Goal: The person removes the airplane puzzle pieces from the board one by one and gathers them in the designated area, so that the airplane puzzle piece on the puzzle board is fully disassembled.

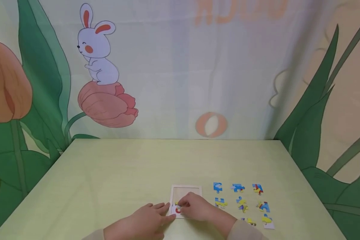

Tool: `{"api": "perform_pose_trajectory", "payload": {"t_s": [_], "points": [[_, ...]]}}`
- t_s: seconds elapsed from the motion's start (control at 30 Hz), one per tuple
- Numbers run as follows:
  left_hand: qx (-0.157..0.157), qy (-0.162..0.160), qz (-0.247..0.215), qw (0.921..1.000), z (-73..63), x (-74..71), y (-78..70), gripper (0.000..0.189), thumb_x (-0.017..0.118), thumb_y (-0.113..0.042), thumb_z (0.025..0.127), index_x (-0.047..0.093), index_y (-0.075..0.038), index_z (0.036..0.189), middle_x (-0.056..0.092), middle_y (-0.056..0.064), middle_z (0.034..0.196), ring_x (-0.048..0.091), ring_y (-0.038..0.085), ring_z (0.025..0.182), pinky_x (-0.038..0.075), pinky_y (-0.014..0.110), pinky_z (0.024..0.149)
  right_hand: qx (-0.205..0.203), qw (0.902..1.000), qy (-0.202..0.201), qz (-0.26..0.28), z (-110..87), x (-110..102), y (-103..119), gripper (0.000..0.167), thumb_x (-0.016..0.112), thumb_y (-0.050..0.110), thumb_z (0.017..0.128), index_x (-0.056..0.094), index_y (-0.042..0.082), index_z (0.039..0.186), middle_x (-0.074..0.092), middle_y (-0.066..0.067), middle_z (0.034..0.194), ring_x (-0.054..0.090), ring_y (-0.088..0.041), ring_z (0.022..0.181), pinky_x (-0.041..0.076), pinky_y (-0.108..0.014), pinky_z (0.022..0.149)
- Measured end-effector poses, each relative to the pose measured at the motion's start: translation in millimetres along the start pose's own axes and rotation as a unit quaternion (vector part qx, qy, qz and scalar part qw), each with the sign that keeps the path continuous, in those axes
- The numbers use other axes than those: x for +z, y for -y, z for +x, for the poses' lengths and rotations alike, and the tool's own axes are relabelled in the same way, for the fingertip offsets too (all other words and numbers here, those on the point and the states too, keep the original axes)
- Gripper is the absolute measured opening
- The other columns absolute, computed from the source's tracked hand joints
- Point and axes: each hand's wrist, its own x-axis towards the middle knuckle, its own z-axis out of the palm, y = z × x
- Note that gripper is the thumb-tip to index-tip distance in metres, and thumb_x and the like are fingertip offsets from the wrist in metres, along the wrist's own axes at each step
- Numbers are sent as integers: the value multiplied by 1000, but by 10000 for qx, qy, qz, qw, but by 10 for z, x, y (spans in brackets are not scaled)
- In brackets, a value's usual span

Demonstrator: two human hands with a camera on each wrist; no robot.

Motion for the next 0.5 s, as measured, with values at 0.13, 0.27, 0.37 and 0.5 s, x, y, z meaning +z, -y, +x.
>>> {"api": "perform_pose_trajectory", "payload": {"t_s": [0.13, 0.27, 0.37, 0.5], "points": [[21, 25, 67, 10000, -4, 14, -12, 57, 63, -44, 83, 47, -34, 137, 42, 4, 141, 42, 19, 126, 43, 44, 92, 114, 9995, -62, 274, 32, 17, -24, 16, 61, 6, 87, 66, 3, 101, 62, -1, 95, 54, -19, 87, 44, -46, 84], [39, 21, 148, 9999, 1, 17, -14, 57, 64, -45, 83, 47, -35, 137, 43, 3, 141, 42, 18, 126, 43, 43, 91, 212, 9982, -127, 554, 60, 17, -39, 10, 61, 4, 86, 66, 7, 94, 63, 2, 88, 56, -16, 83, 45, -42, 82], [50, 0, 167, 9998, 2, 23, -9, 58, 64, -46, 82, 48, -35, 136, 43, 3, 141, 43, 18, 125, 44, 43, 90, 316, 9967, -138, 733, 88, 11, -41, 6, 63, 5, 86, 66, 7, 90, 64, 2, 83, 56, -14, 78, 45, -36, 77], [91, -14, 164, 9998, -2, 31, -6, 58, 64, -48, 82, 48, -35, 136, 43, 3, 141, 44, 17, 125, 44, 43, 89, 402, 9952, -201, 868, 111, 9, -34, 3, 65, 5, 85, 66, 4, 87, 64, 2, 79, 57, -12, 73, 45, -32, 73]]}}
